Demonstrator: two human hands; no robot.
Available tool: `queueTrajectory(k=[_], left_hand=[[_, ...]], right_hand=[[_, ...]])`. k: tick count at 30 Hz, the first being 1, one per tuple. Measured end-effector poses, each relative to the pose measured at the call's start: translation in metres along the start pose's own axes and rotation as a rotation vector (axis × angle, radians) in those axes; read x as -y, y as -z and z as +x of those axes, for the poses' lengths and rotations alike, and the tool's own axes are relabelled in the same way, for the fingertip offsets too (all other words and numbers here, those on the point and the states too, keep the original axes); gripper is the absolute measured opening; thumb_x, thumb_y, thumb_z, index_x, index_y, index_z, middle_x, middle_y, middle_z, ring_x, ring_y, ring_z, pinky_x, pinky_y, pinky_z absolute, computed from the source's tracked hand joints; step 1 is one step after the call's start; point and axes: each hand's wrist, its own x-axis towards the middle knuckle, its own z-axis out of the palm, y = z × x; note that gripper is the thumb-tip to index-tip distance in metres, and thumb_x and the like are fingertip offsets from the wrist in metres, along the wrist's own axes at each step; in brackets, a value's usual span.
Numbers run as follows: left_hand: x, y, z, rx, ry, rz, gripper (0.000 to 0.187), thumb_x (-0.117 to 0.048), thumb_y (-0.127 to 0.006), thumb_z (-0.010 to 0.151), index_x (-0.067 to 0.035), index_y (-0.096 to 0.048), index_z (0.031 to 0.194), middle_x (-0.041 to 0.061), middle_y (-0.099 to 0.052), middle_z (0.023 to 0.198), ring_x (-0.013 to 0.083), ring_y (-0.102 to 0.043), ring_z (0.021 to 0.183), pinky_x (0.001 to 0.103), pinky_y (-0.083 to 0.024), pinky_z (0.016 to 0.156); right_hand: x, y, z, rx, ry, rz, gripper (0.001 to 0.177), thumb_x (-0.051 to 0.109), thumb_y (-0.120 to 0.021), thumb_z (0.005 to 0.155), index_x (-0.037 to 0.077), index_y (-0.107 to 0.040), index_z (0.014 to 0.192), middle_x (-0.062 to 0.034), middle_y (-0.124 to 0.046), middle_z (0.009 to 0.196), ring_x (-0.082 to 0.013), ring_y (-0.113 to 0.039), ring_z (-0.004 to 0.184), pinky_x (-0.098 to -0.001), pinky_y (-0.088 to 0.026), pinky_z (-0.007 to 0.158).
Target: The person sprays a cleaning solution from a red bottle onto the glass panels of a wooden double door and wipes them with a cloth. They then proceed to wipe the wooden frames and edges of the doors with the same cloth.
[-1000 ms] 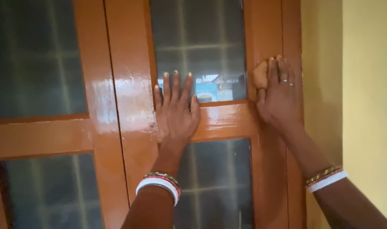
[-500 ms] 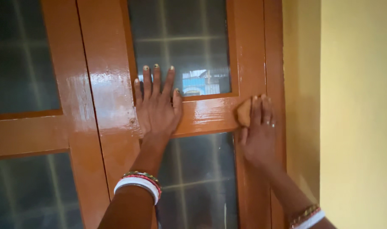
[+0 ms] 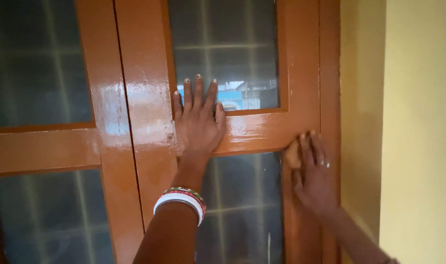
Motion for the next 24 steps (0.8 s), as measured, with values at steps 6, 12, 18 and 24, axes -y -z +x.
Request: queueTrajectory(k=[6,12,18,24], left_hand=[[0.000,0.000,-0.001,-0.041,-0.004,-0.036,0.056,-0.037,-0.042,0.100,-0.018,-0.051,0.152,0.014,-0.040,0.161,0.0347,-0.026,0.153,0.054,-0.017,0.125],[0.000,0.001,-0.002,-0.036,-0.002,-0.044,0.056,-0.037,-0.041,0.100,-0.018,-0.049,0.153,0.014,-0.040,0.162,0.0348,-0.026,0.153,0.054,-0.017,0.125],[0.000,0.002,-0.001,-0.020,-0.019,-0.013,0.057,-0.036,-0.042,0.101,-0.018,-0.047,0.155,0.014,-0.038,0.162,0.0351,-0.025,0.154,0.054,-0.015,0.125],[-0.002,0.010,0.000,0.052,-0.042,-0.061,0.062,-0.037,-0.042,0.098,-0.029,-0.038,0.160,0.011,-0.025,0.168,0.0349,-0.013,0.155,0.054,-0.010,0.126]], right_hand=[[-0.012,0.004,0.089,-0.180,0.118,0.001,0.067,0.007,-0.056,0.097,0.004,-0.037,0.161,-0.0270,-0.027,0.167,-0.0499,-0.023,0.154,-0.0539,-0.021,0.126],[-0.013,-0.007,0.121,-0.270,0.074,-0.013,0.060,0.003,-0.055,0.097,0.004,-0.046,0.156,-0.0260,-0.034,0.165,-0.0482,-0.027,0.155,-0.0575,-0.023,0.130],[-0.008,-0.014,0.083,-0.267,0.104,0.068,0.069,-0.001,-0.054,0.086,0.005,-0.048,0.154,-0.0238,-0.033,0.166,-0.0474,-0.025,0.157,-0.0557,-0.024,0.130],[0.006,-0.013,0.027,-0.182,0.083,0.012,0.070,0.006,-0.057,0.090,0.003,-0.037,0.157,-0.0247,-0.027,0.166,-0.0490,-0.021,0.156,-0.0582,-0.021,0.126]])
